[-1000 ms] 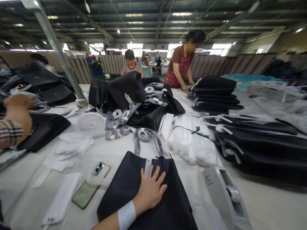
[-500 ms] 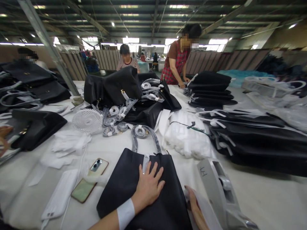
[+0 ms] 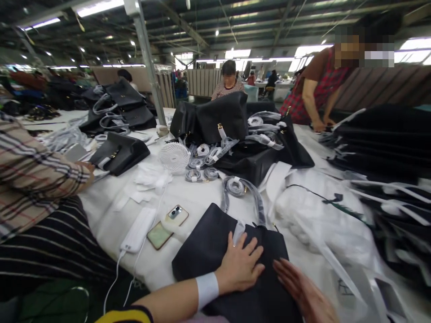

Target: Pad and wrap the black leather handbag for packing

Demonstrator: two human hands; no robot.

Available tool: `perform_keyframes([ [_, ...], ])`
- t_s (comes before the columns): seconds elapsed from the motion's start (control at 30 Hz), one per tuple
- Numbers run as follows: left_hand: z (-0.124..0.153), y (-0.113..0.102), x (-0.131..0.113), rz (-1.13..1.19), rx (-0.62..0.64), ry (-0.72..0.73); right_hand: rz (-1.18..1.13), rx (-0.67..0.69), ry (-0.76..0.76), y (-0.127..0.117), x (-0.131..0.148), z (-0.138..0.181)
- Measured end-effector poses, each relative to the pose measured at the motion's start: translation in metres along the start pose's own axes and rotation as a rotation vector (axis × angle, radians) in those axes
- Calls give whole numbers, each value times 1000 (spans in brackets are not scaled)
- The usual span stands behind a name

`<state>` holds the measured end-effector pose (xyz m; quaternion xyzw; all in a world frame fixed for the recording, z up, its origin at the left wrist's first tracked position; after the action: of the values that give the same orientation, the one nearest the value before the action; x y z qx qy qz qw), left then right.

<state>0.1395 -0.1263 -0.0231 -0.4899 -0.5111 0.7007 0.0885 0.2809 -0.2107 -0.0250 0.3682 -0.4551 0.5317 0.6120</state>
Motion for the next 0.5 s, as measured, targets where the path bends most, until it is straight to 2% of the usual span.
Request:
perform_keyframes([
  [0.07,0,-1,10,157,-60,-27,278,29,-114,38,0,-11],
  [0.13,3,-8,25,335,-181,-78,591,66,-232,73,-7,-21],
  [0.23,13,-25,45,468,-314,-129,1043,113,-398,112,-20,-28],
  [0.3,25,-43,57,464,-340,-124,1262,110,-471,124,-25,-26],
  [0.4,57,-80,83,280,-369,-123,1395,68,-529,127,-22,-21],
  [0.43,68,-90,95,173,-359,-159,1408,59,-536,128,-20,-20],
  [0.5,89,-96,125,28,-253,-296,1415,53,-542,128,-17,-18],
])
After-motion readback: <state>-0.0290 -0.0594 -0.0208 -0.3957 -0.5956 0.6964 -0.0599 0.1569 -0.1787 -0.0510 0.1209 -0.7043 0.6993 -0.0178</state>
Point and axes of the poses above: each hand's wrist, its own z-axis away from the middle knuckle, its own y-axis out of the palm, x = y × z, the point moved 9 cm from there along -z, towards the middle knuckle, and after that the axes turned 8 degrees about x, right-handed, at the moved point
